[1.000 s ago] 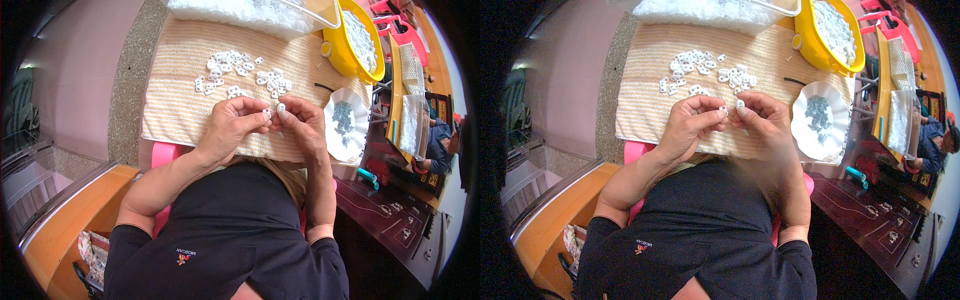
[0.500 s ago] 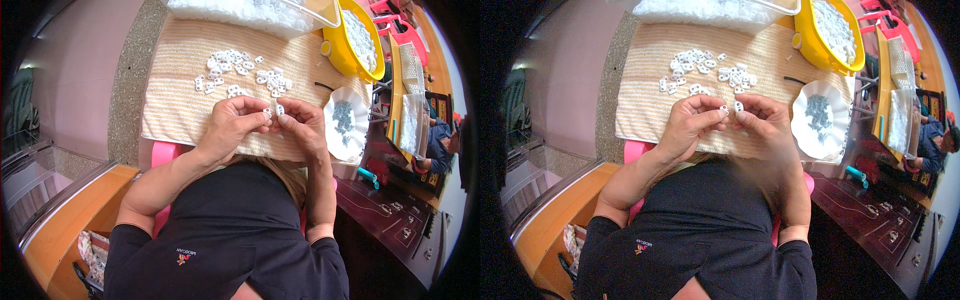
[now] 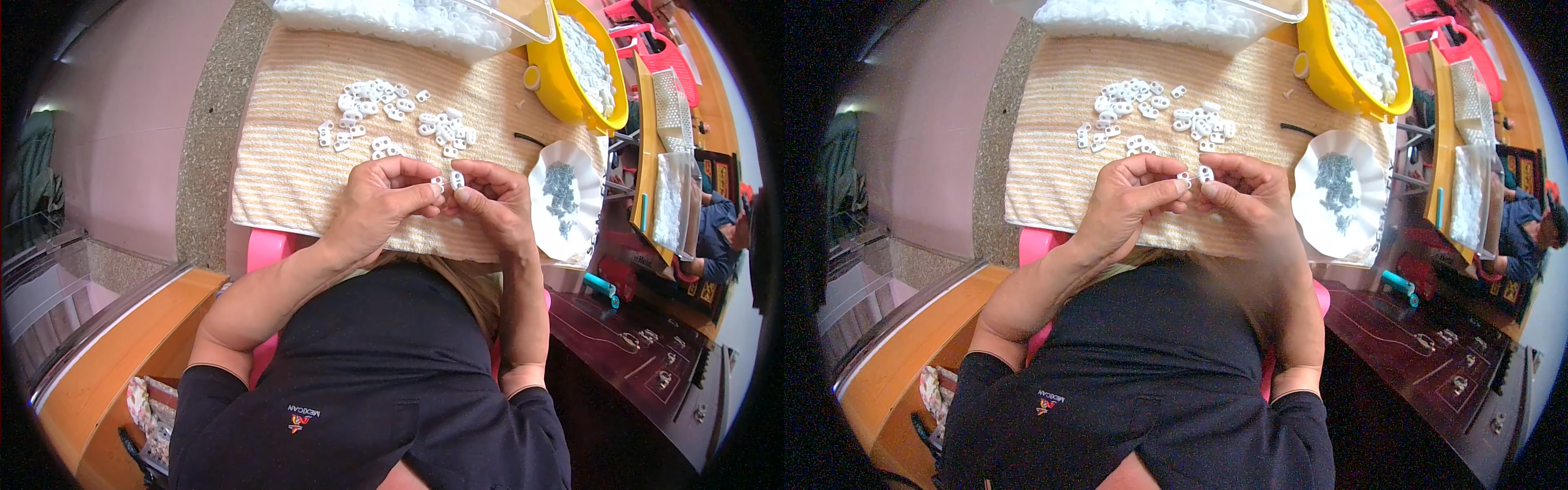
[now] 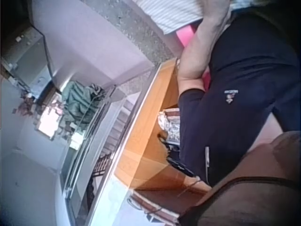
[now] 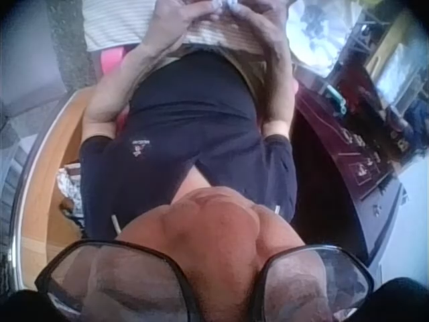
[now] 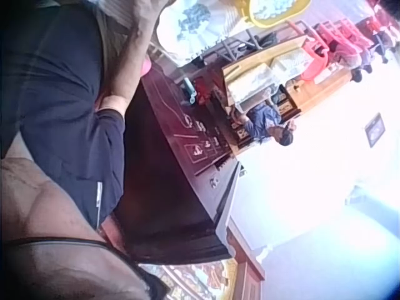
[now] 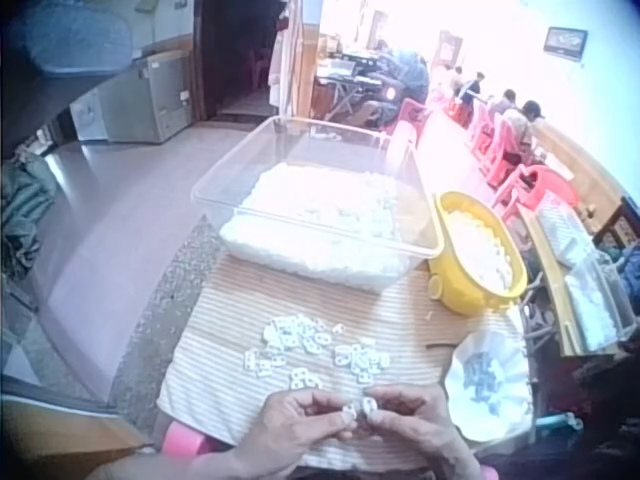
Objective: Assembling small white plastic components manually at a workbench.
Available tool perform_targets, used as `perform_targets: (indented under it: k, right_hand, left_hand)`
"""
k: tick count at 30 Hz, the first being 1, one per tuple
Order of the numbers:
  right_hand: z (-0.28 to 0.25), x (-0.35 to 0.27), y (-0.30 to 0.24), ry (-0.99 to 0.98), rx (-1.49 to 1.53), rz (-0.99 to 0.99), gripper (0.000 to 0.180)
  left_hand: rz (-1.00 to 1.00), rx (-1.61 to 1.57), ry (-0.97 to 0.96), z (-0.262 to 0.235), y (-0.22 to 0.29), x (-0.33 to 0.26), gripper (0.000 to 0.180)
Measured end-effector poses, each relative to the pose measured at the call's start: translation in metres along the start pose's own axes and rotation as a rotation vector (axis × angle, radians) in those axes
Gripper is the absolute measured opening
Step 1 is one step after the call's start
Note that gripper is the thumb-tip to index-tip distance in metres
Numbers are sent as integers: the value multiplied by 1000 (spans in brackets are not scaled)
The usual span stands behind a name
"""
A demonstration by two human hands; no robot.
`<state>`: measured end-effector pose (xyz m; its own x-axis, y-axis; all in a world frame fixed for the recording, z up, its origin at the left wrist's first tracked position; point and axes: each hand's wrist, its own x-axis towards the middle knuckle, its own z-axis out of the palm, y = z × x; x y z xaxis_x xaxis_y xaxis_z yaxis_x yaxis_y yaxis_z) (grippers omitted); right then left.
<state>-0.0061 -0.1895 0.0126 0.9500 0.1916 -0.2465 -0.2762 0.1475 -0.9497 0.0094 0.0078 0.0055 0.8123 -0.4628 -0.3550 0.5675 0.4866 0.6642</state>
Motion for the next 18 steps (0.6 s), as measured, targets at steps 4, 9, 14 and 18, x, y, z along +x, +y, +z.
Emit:
perform_targets:
  k: [4, 9, 14, 18]
  right_hand:
    - [1, 0, -1, 4, 1, 8, 29]
    - [-2, 0, 3, 1, -13, -11, 32]
    - [1, 0, 0, 0, -19, -4, 32]
    - [2, -1, 0, -4, -3, -8, 29]
  left_hand:
    - [13, 13, -2, -1, -1, 0, 20]
    - [14, 10, -18, 0, 0, 0, 21]
    - [14, 11, -14, 0, 1, -1, 21]
    - [15, 14, -24, 0, 1, -1, 21]
